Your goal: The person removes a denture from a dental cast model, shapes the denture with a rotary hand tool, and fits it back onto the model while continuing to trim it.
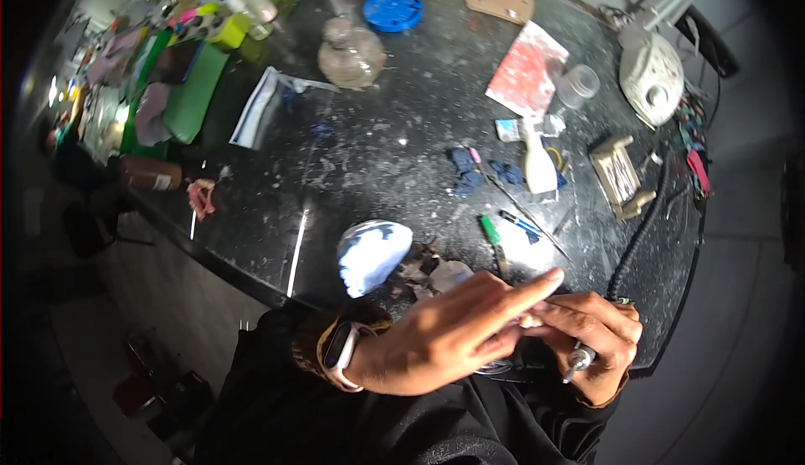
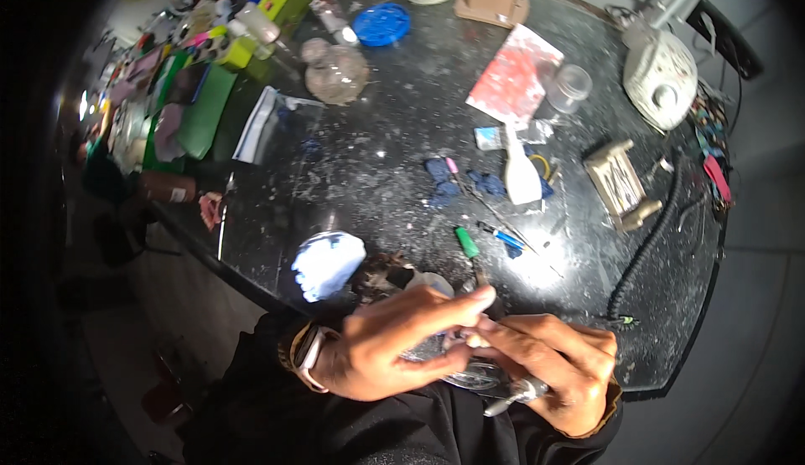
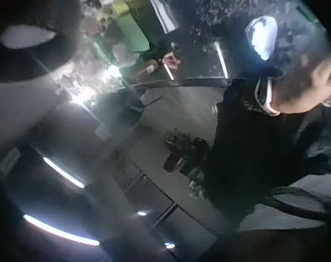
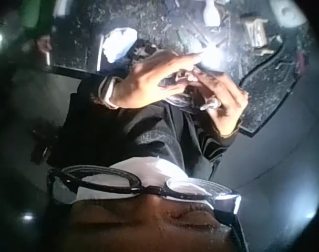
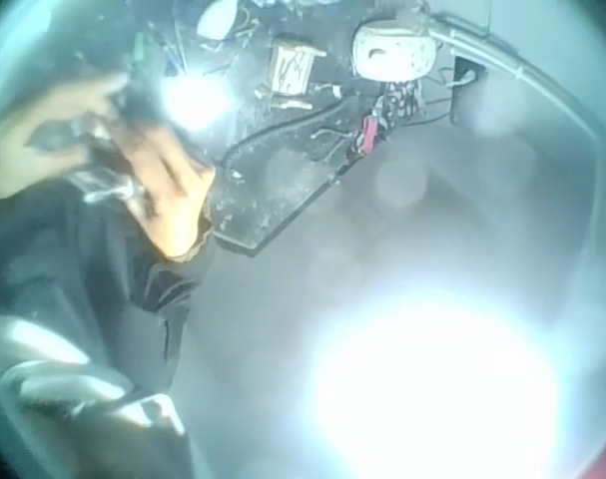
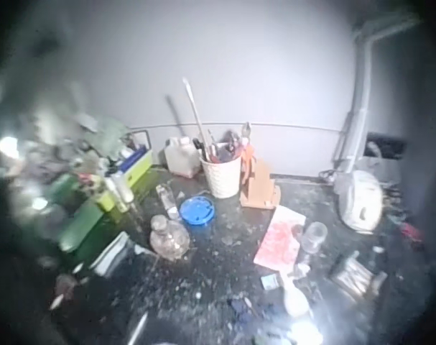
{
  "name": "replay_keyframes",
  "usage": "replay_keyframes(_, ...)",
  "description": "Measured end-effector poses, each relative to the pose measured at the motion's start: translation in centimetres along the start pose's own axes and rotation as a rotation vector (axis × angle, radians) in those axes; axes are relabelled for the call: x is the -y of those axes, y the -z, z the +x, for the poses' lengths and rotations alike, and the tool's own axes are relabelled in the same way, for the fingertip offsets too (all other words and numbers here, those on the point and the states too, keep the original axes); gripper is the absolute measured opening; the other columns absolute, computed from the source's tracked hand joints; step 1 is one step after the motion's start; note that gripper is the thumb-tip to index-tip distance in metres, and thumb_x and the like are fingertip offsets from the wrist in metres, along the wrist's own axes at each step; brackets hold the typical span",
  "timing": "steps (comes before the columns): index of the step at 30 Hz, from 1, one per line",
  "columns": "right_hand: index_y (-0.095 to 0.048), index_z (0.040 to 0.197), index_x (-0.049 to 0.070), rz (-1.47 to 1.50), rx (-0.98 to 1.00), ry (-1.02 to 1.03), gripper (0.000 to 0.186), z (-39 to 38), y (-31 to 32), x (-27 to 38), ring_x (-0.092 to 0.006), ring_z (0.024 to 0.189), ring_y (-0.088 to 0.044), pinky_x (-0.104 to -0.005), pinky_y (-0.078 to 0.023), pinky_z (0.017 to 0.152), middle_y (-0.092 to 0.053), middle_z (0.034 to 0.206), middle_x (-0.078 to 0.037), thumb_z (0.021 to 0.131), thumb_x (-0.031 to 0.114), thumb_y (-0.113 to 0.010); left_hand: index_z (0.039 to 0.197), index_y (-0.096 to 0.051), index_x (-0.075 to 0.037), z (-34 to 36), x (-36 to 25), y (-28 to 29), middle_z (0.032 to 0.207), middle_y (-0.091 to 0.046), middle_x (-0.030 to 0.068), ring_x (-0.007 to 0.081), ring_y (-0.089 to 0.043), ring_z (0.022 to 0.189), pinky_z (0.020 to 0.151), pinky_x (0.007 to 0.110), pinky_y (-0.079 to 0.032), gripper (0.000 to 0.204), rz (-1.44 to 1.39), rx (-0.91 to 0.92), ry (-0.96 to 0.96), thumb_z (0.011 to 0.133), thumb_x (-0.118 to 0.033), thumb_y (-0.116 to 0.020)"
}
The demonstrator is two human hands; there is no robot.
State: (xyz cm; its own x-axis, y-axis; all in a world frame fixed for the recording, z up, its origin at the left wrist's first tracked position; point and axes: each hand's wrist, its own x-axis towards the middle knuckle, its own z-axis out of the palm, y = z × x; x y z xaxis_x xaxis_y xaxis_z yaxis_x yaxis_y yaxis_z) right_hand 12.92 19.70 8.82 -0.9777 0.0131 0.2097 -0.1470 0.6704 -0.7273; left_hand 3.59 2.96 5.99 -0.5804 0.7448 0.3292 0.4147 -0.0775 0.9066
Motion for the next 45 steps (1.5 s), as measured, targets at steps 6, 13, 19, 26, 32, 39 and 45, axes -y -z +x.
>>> replay_keyframes(6,-0.066,0.08,-0.002,-0.028,-0.221,-0.124,0.015,-0.2,0.0,0.2,-0.0206,0.069,-0.067,-0.0262,-0.052,0.06,-0.066,0.076,-0.012,0.065,-0.003,-0.07,0.101,-0.061,0.001,-3.0,1.7,6.5,0.082,-0.062,0.0105,0.019,-0.061,0.066,0.06,0.026,-0.055,0.033,0.024,-0.469,-0.753,0.081,-0.025,-0.065)
replay_keyframes(13,-0.065,0.082,-0.002,-0.014,-0.215,-0.167,0.017,0.6,-1.4,1.6,-0.0217,0.069,-0.067,-0.0268,-0.052,0.061,-0.067,0.076,-0.013,0.066,-0.005,-0.071,0.119,-0.047,0.006,-5.3,5.5,3.6,0.12,-0.052,0.0214,0.0281,-0.048,0.116,0.098,0.04,-0.036,0.086,-0.796,-0.46,0.476,0.087,-0.061,-0.004)
replay_keyframes(19,-0.063,0.089,-0.003,0.098,-0.281,-0.046,0.021,1.3,-4.3,2.5,-0.021,0.073,-0.069,-0.0252,-0.053,0.06,-0.069,0.084,-0.015,0.07,-0.001,-0.073,0.107,-0.057,0.002,-3.8,5.6,1.5,0.1,-0.063,0.014,0.023,-0.059,0.098,0.092,0.038,-0.042,0.081,-0.812,-0.359,0.546,0.09,-0.058,-0.007)
replay_keyframes(26,-0.063,0.093,-0.002,-0.11,-0.324,0.14,0.028,2.3,-5.7,1.7,-0.0255,0.078,-0.068,-0.0277,-0.054,0.061,-0.066,0.092,-0.017,0.068,0.003,-0.075,0.107,-0.049,0.001,-2.3,4.3,1.4,0.092,-0.058,0.0075,0.0154,-0.056,0.082,0.076,0.027,-0.046,0.054,-0.715,-0.118,0.591,0.095,-0.04,-0.015)
replay_keyframes(32,-0.064,0.095,-0.002,-0.167,-0.274,0.083,0.028,2.2,-5.7,1.4,-0.0231,0.074,-0.068,-0.0258,-0.053,0.056,-0.066,0.089,-0.015,0.069,0.003,-0.074,0.104,-0.051,0.002,-2.5,5.4,0.7,0.096,-0.055,0.0107,0.0167,-0.052,0.092,0.084,0.032,-0.041,0.056,-0.654,-0.104,0.518,0.094,-0.039,-0.014)
replay_keyframes(39,-0.066,0.094,-0.002,-0.13,-0.279,0.178,0.028,2.4,-5.8,0.4,-0.0224,0.075,-0.068,-0.0264,-0.055,0.058,-0.066,0.095,-0.016,0.067,0.0,-0.073,0.101,-0.052,0.008,-2.2,6.2,0.8,0.095,-0.049,0.0117,0.0183,-0.049,0.085,0.073,0.031,-0.039,0.084,-0.546,-0.04,0.228,0.076,-0.07,-0.037)
replay_keyframes(45,-0.068,0.093,0.001,0.118,-0.22,0.161,0.029,2.5,-5.5,-0.3,-0.023,0.074,-0.068,-0.0264,-0.056,0.057,-0.065,0.096,-0.015,0.065,0.003,-0.076,0.092,-0.055,0.006,-1.9,7.1,0.8,0.078,-0.053,0.0125,0.0222,-0.048,0.073,0.063,0.034,-0.04,0.063,-0.473,-0.086,0.017,0.064,-0.049,-0.06)
